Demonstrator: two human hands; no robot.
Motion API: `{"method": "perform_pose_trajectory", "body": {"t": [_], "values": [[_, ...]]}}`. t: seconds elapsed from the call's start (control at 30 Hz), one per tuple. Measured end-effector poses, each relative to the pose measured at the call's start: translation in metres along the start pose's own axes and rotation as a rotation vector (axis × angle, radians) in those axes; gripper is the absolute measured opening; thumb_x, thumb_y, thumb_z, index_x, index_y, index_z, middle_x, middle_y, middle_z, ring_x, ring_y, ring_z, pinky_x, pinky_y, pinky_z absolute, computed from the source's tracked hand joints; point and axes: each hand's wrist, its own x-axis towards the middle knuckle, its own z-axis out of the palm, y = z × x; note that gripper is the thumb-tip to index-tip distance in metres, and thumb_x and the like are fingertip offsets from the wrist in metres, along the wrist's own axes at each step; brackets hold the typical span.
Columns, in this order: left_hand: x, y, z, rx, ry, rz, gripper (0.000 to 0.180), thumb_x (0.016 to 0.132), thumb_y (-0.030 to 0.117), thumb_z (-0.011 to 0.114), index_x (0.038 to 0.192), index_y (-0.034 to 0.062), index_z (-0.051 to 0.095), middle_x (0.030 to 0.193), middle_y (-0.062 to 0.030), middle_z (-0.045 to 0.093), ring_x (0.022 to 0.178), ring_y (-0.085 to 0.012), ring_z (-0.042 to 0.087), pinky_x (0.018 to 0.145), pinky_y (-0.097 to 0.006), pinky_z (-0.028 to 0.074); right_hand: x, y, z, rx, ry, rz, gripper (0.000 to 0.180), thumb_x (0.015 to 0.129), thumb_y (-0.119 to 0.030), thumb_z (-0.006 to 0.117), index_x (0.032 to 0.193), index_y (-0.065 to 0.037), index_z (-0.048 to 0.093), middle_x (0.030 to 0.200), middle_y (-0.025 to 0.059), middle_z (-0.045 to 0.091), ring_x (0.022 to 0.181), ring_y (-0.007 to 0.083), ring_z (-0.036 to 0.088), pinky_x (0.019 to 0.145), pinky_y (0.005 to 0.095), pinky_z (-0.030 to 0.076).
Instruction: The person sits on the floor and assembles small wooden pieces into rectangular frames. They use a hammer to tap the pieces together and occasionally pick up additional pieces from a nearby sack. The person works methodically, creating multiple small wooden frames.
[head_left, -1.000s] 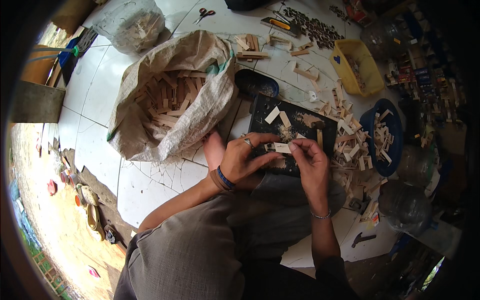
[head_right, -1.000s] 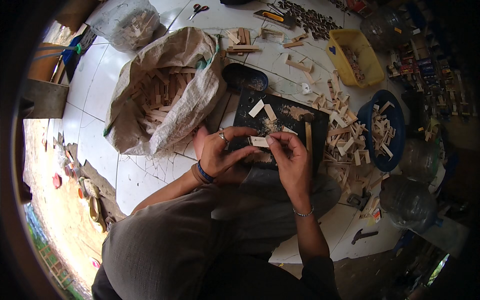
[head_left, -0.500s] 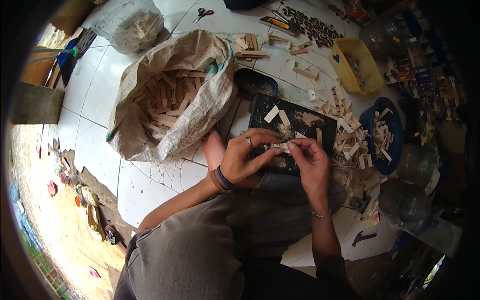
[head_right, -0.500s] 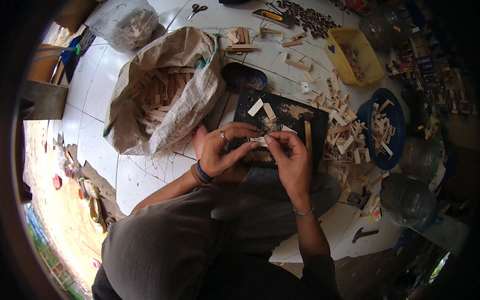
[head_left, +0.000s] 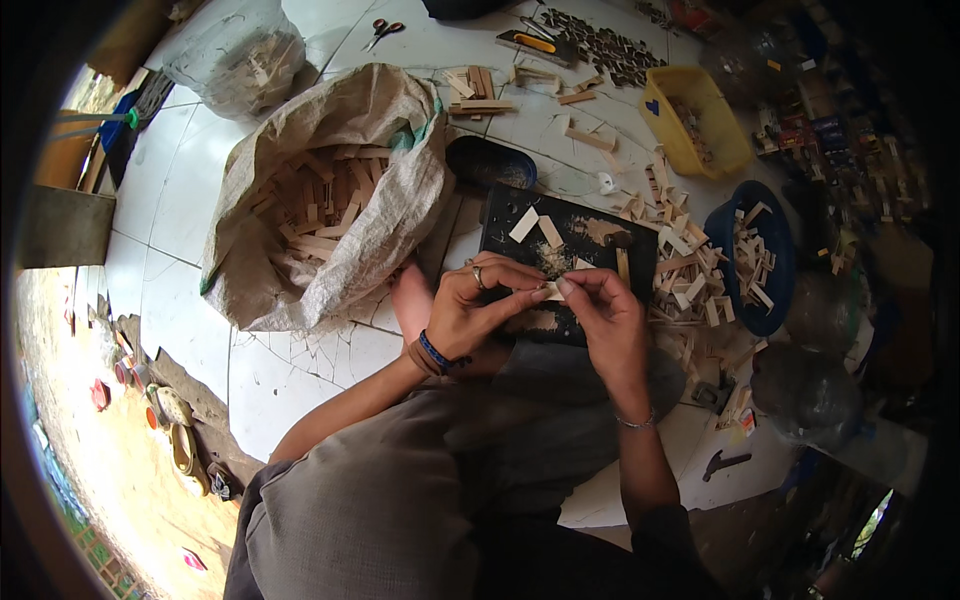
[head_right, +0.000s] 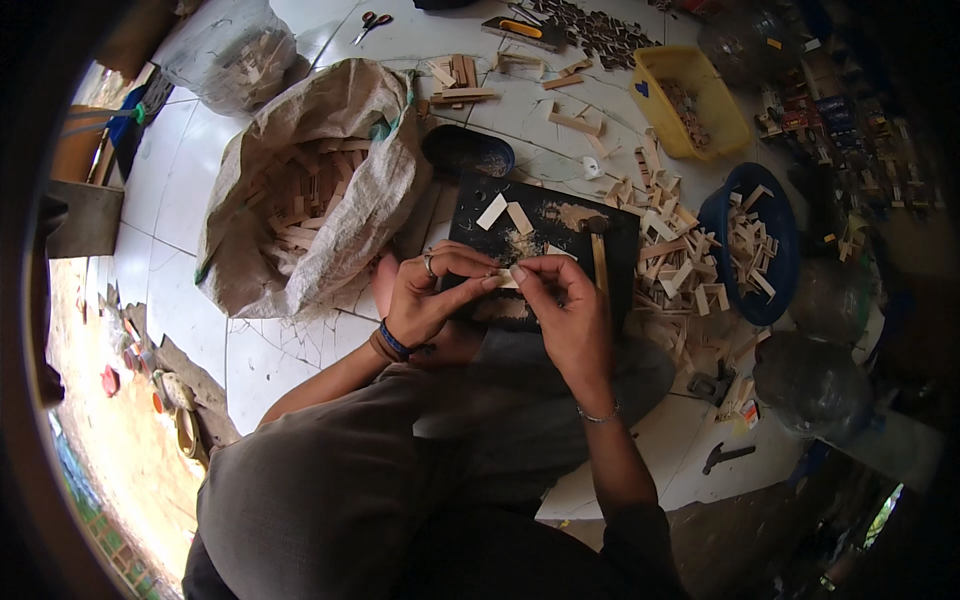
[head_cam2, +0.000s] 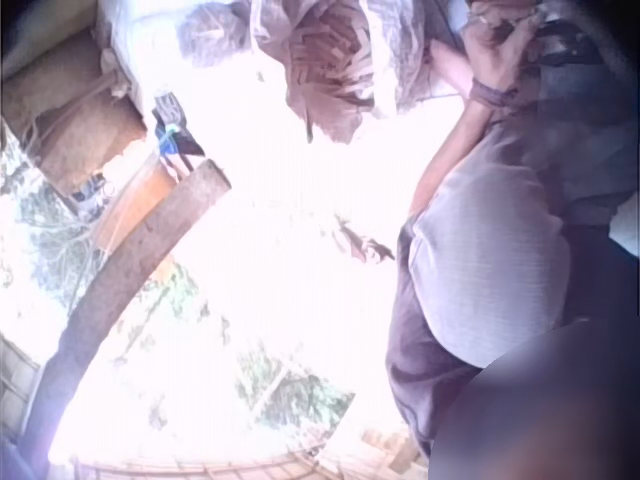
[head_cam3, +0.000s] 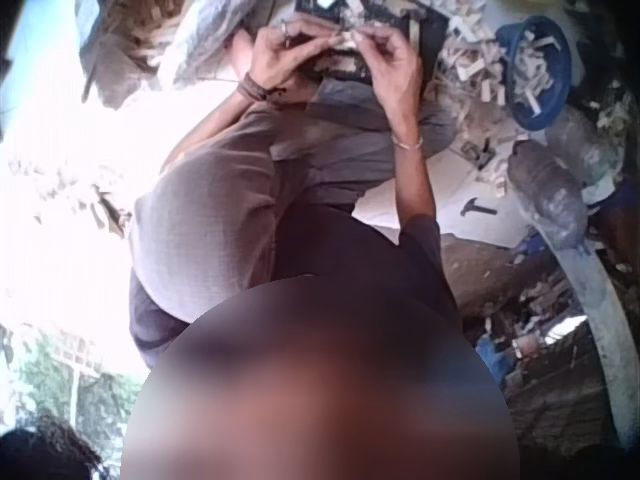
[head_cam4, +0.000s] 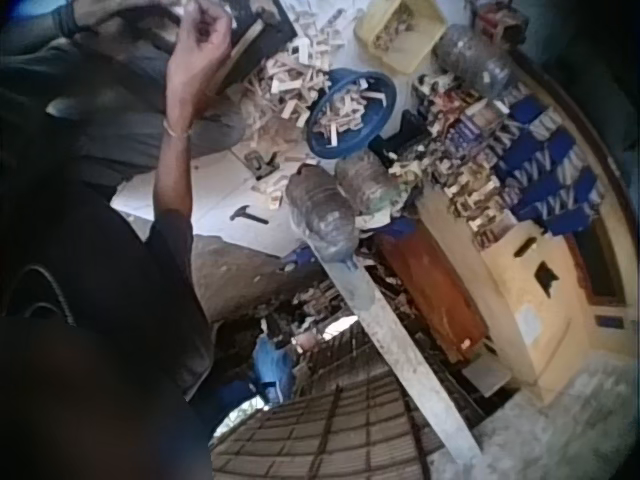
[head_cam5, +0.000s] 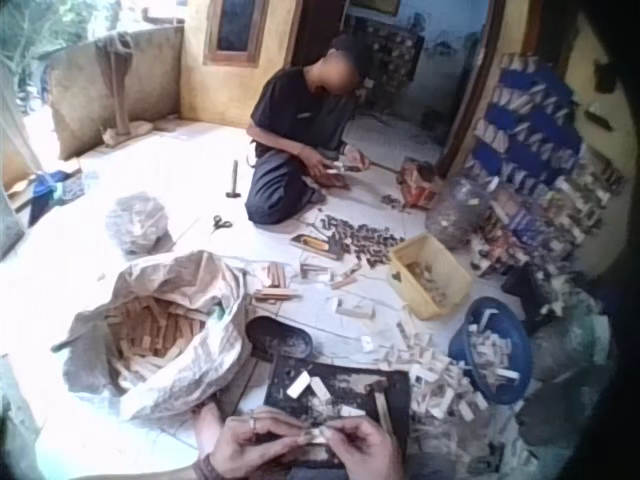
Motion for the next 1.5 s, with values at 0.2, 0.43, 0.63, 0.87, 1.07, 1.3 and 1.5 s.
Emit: {"method": "perform_pose_trajectory", "body": {"t": [0.2,0.43,0.63,0.87,1.07,1.3,1.5], "values": [[0.0,0.0,0.0,-0.004,0.014,-0.004,0.012,0.087,0.004,0.08,0.099,0.0033,0.079,0.107,-0.0094,0.077,0.105,-0.0205,0.069,0.094,-0.033,0.051,-0.009,0.025,-0.033,-0.398,0.338,-0.089,0.025,0.099,-0.025,0.072,0.111,-0.003,0.069,0.09,0.0032,0.064,0.074,0.012,0.054,0.068,0.028,0.045],[0.0,-0.001,-0.001,0.026,0.017,0.018,0.014,0.086,0.005,0.081,0.1,0.0043,0.08,0.107,-0.0069,0.078,0.105,-0.0193,0.068,0.095,-0.033,0.05,-0.045,0.067,-0.074,-0.98,0.246,0.007,0.035,0.101,-0.03,0.067,0.111,0.001,0.055,0.1,0.0203,0.064,0.091,0.0402,0.064,0.077,0.0474,0.05],[0.0,-0.002,0.0,0.018,0.053,0.027,0.011,0.086,0.008,0.082,0.097,0.0069,0.08,0.103,-0.0045,0.079,0.102,-0.0176,0.068,0.091,-0.032,0.053,-0.063,0.016,-0.081,-0.742,0.186,0.1,0.026,0.111,-0.024,0.047,0.122,-0.001,0.051,0.086,0.0203,0.063,0.069,0.0317,0.063,0.065,0.0413,0.05],[0.0,-0.004,0.001,0.017,0.065,0.033,0.013,0.086,0.01,0.083,0.098,0.0068,0.08,0.103,-0.004,0.079,0.102,-0.0175,0.068,0.092,-0.033,0.052,-0.1,-0.045,-0.065,-0.711,-0.099,-0.14,0.037,0.107,-0.014,0.053,0.143,-0.005,0.053,0.071,0.0153,0.062,0.06,0.0232,0.064,0.059,0.0364,0.049],[-0.002,-0.004,0.0,0.032,0.062,0.048,0.014,0.086,0.01,0.082,0.099,0.0069,0.079,0.103,-0.0029,0.079,0.102,-0.0174,0.068,0.092,-0.033,0.052,-0.104,-0.044,-0.056,-0.774,-0.129,-0.163,0.037,0.105,-0.01,0.057,0.141,-0.006,0.055,0.069,0.0158,0.064,0.061,0.0299,0.071,0.055,0.0378,0.049],[-0.002,-0.004,-0.001,0.031,0.057,0.047,0.013,0.087,0.01,0.082,0.099,0.0073,0.08,0.103,-0.0032,0.079,0.102,-0.0177,0.067,0.092,-0.033,0.052,-0.109,-0.043,-0.055,-0.882,-0.148,-0.235,0.039,0.102,-0.009,0.058,0.14,-0.003,0.054,0.089,0.0206,0.071,0.072,0.0317,0.074,0.062,0.0382,0.055],[-0.002,-0.002,0.001,0.026,0.063,0.03,0.013,0.086,0.01,0.082,0.099,0.0077,0.08,0.103,-0.0037,0.079,0.103,-0.018,0.067,0.092,-0.033,0.052,-0.112,-0.047,-0.055,-0.615,-0.035,-0.373,0.04,0.101,-0.009,0.059,0.141,-0.003,0.054,0.094,0.022,0.072,0.072,0.0344,0.074,0.062,0.0397,0.055]]}}
